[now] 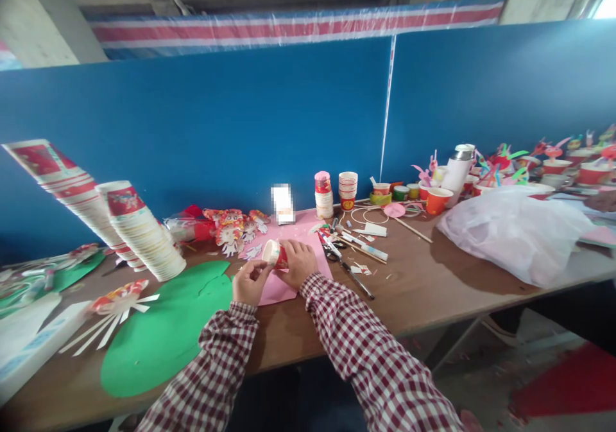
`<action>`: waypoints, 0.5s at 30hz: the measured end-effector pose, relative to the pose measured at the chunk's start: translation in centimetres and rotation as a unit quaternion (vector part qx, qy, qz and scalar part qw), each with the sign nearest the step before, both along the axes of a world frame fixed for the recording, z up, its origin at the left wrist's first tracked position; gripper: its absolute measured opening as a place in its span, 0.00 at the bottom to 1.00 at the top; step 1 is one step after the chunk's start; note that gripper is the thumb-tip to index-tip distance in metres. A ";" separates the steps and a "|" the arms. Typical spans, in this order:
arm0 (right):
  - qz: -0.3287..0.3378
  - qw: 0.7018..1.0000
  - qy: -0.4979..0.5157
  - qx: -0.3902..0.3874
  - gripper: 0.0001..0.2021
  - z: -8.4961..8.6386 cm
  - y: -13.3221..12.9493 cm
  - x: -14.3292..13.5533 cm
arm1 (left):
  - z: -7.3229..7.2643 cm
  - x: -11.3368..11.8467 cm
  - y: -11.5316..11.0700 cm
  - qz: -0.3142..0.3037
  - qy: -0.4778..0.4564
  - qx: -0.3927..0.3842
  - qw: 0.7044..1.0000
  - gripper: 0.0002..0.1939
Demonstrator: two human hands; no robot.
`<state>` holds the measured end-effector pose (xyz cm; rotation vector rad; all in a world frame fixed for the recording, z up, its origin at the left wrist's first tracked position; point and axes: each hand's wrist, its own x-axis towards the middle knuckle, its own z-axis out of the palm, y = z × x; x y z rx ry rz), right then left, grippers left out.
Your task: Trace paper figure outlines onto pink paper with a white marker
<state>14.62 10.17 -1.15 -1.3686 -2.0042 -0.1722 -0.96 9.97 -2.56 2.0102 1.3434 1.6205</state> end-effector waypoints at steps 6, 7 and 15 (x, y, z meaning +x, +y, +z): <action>0.018 0.999 -0.037 0.014 0.35 0.5 -0.3 -0.3 | 0.0 0.4 -0.3 -0.006 0.000 -0.005 1.000 0.11; 0.017 0.999 -0.040 0.015 0.34 0.5 -0.4 -0.4 | 0.1 0.4 -0.3 -0.009 0.000 -0.006 1.000 0.11; 0.021 0.998 -0.061 0.025 0.25 0.4 -0.4 -0.7 | 0.3 0.4 -0.3 0.006 -0.015 -0.011 1.000 0.15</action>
